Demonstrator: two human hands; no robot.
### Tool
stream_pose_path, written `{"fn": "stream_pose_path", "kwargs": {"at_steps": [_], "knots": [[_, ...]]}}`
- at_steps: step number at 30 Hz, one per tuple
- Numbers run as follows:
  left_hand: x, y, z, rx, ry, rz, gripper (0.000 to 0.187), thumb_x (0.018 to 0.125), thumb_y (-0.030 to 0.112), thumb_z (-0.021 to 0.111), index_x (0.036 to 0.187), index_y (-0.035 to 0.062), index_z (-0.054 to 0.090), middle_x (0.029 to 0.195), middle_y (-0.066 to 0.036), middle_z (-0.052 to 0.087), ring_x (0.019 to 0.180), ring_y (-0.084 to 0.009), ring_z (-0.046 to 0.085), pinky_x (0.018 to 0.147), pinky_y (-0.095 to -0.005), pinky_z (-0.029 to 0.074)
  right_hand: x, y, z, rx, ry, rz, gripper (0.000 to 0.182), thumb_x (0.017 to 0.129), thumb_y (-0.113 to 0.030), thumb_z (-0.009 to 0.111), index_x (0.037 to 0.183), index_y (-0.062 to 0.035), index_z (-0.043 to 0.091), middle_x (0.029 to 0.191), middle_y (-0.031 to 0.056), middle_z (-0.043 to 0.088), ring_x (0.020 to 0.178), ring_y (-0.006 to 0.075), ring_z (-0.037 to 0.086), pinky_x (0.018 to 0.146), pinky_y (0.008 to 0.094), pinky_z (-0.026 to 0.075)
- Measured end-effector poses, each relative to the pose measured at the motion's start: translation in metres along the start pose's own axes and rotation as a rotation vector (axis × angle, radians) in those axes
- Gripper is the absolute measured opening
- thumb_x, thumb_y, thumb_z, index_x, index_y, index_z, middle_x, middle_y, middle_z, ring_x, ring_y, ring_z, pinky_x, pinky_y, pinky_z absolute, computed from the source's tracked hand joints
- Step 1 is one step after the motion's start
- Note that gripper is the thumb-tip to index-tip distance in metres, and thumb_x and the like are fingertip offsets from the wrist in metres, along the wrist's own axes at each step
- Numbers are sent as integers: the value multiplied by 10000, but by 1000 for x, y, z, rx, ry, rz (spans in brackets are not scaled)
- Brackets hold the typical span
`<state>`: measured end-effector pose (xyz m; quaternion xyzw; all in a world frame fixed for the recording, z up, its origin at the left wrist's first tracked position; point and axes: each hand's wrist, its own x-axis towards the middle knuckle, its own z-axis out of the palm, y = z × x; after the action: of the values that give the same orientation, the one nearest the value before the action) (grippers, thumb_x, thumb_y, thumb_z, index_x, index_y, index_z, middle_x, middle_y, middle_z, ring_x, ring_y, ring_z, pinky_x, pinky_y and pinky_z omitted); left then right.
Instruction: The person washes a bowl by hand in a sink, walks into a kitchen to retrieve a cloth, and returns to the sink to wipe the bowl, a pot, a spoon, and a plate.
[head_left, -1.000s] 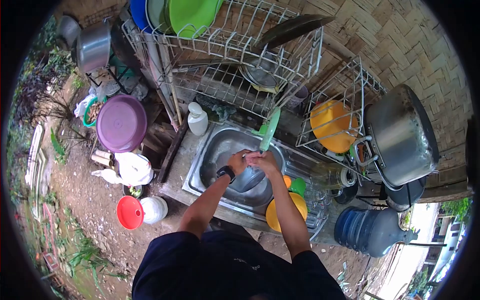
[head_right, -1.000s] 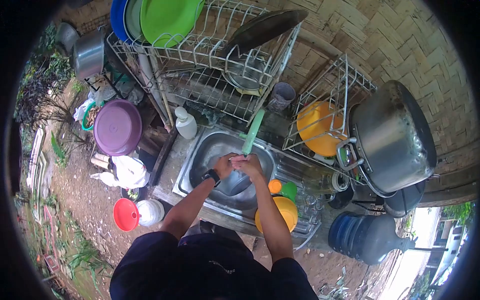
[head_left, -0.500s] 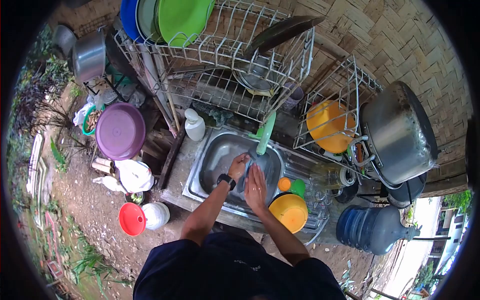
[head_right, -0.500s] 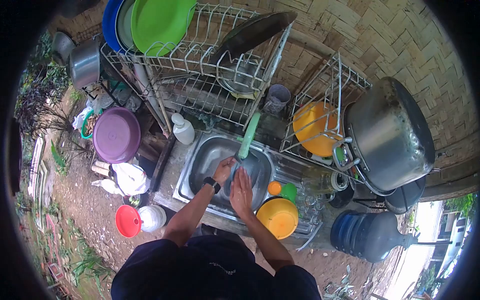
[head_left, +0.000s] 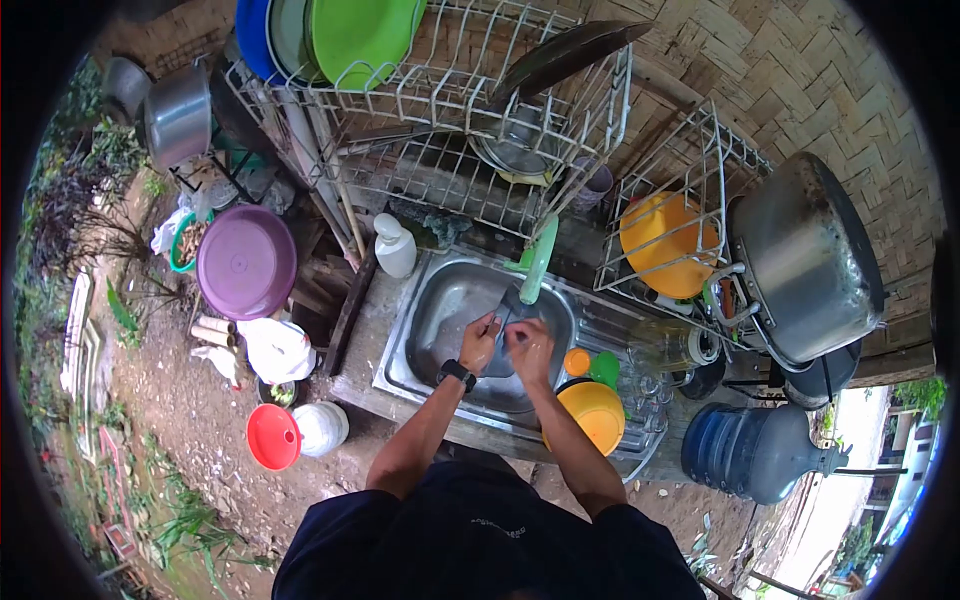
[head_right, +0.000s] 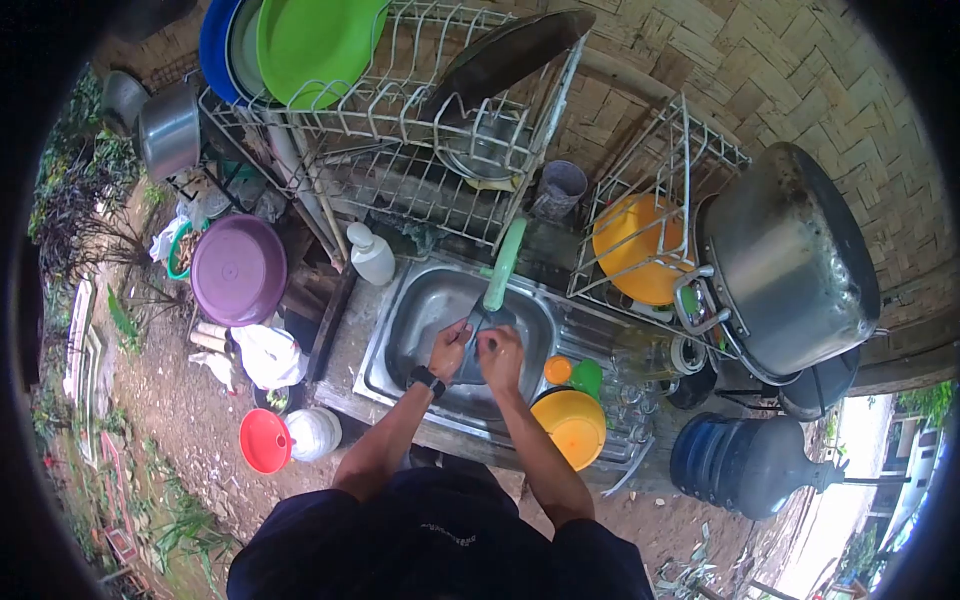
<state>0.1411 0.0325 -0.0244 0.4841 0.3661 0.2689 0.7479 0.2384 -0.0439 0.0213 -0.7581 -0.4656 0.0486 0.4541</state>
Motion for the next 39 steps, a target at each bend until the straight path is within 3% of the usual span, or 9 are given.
{"fn": "stream_pose_path", "kwargs": {"at_steps": [4,7,13,16,19,22,23,33,39], "knots": [[-2,-2,5,8,-25,34,327,971,188,534,1222,-14,587,992,6,635,927,-67,527,835,-230,415,6,11,-2,12,53,201,83,712,-27,697,793,-44,696,767,117,636,752,301,626,700,377,490],[0,-6,3,-20,-12,55,332,973,187,531,1230,-18,578,992,10,632,917,-64,518,818,-229,415,-6,4,0,28,-3,-18,73,723,-33,700,797,-38,698,747,128,634,715,301,630,666,373,494],[3,-13,3,79,48,52,365,964,197,552,1229,-53,562,996,12,621,888,-65,521,798,-236,423,-2,7,7,-14,53,112,55,734,-31,692,789,-31,696,738,140,632,662,297,636,616,357,496],[3,-21,2,49,77,44,378,958,198,563,1222,-72,556,979,2,622,884,-65,528,798,-234,424,3,14,8,-56,85,302,25,725,-31,662,743,-40,677,735,134,616,724,310,628,659,379,494],[-5,-14,5,35,152,57,368,961,192,558,1231,-58,557,971,2,626,879,-61,525,791,-235,427,-3,13,10,6,-5,126,32,725,-34,662,745,-46,683,730,138,610,718,315,627,648,384,491],[-4,-12,6,37,146,101,367,964,195,555,1241,-46,558,979,-3,632,888,-62,528,799,-235,430,-1,12,14,35,56,180,26,717,-33,668,735,-50,677,719,141,600,704,325,619,641,388,488],[-1,-15,3,36,131,91,365,965,193,553,1242,-44,558,987,-5,633,895,-64,529,805,-234,430,1,14,14,-28,66,185,36,742,-40,684,778,-37,682,720,135,618,674,280,633,623,357,493],[-2,-28,12,-26,169,124,320,973,157,530,1226,-34,574,960,-4,636,860,-66,533,784,-229,434,0,-1,13,27,26,241,41,711,-20,692,748,-36,686,748,145,629,690,309,634,649,383,499],[-7,-27,22,-40,231,135,307,969,149,536,1211,-34,583,941,5,630,836,-60,527,757,-220,429,-2,13,19,-35,82,247,95,730,16,670,798,-38,710,771,149,648,690,256,658,642,323,509]]}}
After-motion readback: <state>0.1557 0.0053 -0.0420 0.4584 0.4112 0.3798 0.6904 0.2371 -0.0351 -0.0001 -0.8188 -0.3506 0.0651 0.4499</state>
